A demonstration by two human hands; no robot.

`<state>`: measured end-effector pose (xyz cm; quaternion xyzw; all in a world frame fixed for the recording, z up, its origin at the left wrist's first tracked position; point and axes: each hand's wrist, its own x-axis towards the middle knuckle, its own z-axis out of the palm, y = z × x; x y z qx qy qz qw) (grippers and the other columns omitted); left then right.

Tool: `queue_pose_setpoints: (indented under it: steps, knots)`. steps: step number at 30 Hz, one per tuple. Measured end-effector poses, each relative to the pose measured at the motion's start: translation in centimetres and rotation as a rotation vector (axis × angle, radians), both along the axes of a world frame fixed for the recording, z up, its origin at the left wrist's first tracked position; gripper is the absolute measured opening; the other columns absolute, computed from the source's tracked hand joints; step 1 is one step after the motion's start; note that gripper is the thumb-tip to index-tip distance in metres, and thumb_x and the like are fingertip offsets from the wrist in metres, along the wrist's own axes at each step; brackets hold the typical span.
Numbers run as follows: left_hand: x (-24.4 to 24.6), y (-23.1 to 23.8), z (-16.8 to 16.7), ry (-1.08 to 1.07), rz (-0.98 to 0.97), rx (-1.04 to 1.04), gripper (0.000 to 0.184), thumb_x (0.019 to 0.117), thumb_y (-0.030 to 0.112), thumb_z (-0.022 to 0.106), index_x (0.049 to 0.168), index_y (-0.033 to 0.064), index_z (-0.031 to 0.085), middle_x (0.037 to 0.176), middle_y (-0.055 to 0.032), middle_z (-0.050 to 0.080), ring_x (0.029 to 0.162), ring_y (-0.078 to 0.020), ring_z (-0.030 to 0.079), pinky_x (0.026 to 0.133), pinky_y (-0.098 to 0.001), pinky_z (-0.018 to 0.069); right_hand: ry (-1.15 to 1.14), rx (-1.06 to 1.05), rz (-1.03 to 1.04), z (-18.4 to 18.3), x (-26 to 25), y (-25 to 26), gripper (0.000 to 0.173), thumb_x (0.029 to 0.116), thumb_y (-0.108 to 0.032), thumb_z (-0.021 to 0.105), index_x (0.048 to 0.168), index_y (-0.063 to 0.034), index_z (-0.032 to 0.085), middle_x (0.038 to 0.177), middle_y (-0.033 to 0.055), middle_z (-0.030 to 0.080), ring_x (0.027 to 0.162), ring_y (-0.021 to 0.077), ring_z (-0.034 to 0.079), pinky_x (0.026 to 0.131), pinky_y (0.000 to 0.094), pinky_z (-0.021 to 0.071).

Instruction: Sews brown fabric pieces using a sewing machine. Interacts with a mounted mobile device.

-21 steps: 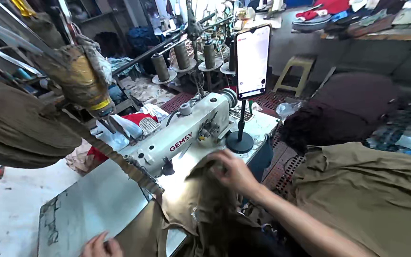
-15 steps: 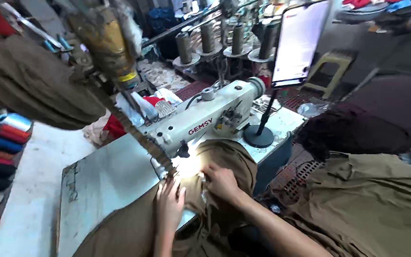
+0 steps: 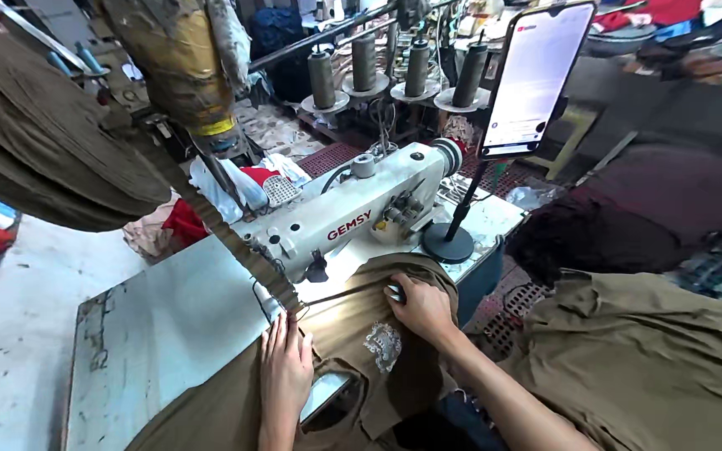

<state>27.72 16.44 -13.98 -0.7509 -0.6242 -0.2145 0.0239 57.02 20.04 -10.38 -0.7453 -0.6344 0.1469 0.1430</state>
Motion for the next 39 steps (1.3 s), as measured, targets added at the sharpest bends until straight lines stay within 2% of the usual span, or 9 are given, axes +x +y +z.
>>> queue_pose_setpoints:
  steps: [10,13,16,18,22,25,27,31,39]
  knots:
    - [0.2,-0.1,0.0,-0.033,0.023,-0.005,0.059,0.1037,0.047,0.045,0.147,0.0081,0.056,0.157,-0.0117,0.049,0.148,-0.0273,0.043,0.126,-0.05,0.025,-0.086,-0.063,0.032,0.7,-1.0,0.9,0.048,0.0993,-0.04,0.055,0.141,-0.0175,0.058,0.113,0.017,0.073,0.098,0.0409,0.072,0.077,0.0617,0.0553]
    - [0.6,-0.3,0.1,-0.064,0.036,-0.05,0.058,0.104,0.044,0.047,0.148,0.0073,0.054,0.158,-0.0126,0.048,0.15,-0.0278,0.04,0.127,-0.0501,0.0227,0.015,-0.02,0.167,1.9,-3.0,-0.1,0.048,0.0993,-0.03,0.058,0.144,-0.015,0.057,0.123,0.0174,0.07,0.099,0.0397,0.071,0.08,0.0608,0.0562]
    - [0.8,-0.3,0.2,-0.087,0.046,-0.081,0.057,0.1059,0.043,0.042,0.15,0.0078,0.052,0.159,-0.0107,0.046,0.151,-0.0251,0.038,0.127,-0.0489,0.0209,0.147,0.073,0.418,2.7,-7.7,-1.9,0.042,0.0889,-0.021,0.067,0.131,-0.0138,0.067,0.118,0.0124,0.071,0.09,0.033,0.072,0.073,0.0569,0.0586]
    - [0.5,-0.4,0.2,-0.157,0.024,-0.067,0.051,0.1069,0.033,0.042,0.148,0.005,0.054,0.157,-0.0132,0.048,0.149,-0.0276,0.04,0.127,-0.0491,0.0238,0.194,0.039,0.563,2.5,-11.0,-2.2,0.039,0.0882,-0.022,0.066,0.126,-0.0177,0.07,0.115,0.0101,0.071,0.091,0.0306,0.072,0.072,0.0554,0.0581]
    - [-0.5,-0.4,0.8,-0.366,0.001,-0.073,0.048,0.0921,0.001,0.05,0.137,0.0042,0.064,0.156,-0.0134,0.049,0.145,-0.0258,0.046,0.12,-0.0401,0.0395,0.076,0.018,0.589,0.5,-14.8,-1.2,0.046,0.0924,-0.026,0.058,0.138,-0.0275,0.066,0.11,0.0116,0.072,0.091,0.0332,0.072,0.068,0.0549,0.055]
    - [-1.0,0.3,0.9,-0.363,-0.036,-0.059,0.04,0.1003,0.005,0.046,0.135,0.0049,0.066,0.153,-0.0115,0.053,0.142,-0.0208,0.05,0.118,-0.0356,0.042,-0.098,0.065,0.543,-0.1,-15.7,-0.8,0.052,0.0938,-0.026,0.056,0.146,-0.0244,0.059,0.103,0.0132,0.073,0.084,0.034,0.072,0.063,0.0523,0.0552]
    - [-1.2,1.3,0.7,-0.33,-0.067,-0.05,0.043,0.0965,0.003,0.046,0.133,0.0043,0.068,0.149,-0.0111,0.057,0.141,-0.021,0.051,0.12,-0.0372,0.0389,-0.176,0.111,0.54,-0.2,-16.1,-0.4,0.051,0.0954,-0.026,0.051,0.145,-0.0176,0.06,0.095,0.0124,0.074,0.078,0.0333,0.072,0.061,0.05,0.0548]
    - [-1.2,2.6,0.3,-0.285,-0.096,0.022,0.042,0.0907,0.0,0.05,0.127,0.0016,0.071,0.14,-0.0117,0.065,0.137,-0.0226,0.056,0.121,-0.0415,0.0376,-0.185,0.25,0.54,-1.0,-16.1,0.7,0.037,0.0927,-0.025,0.053,0.121,-0.0116,0.072,0.083,0.0114,0.071,0.074,0.0321,0.072,0.057,0.0487,0.054]
    - [-1.0,3.5,0.7,-0.199,-0.07,0.039,0.032,0.1027,0.013,0.048,0.118,-0.0014,0.073,0.133,-0.0144,0.068,0.133,-0.0254,0.06,0.118,-0.0452,0.0403,-0.126,0.205,0.567,-1.1,-14.8,-0.4,0.045,0.0904,-0.023,0.056,0.134,-0.0195,0.068,0.102,0.01,0.073,0.084,0.0308,0.072,0.059,0.0488,0.0548]
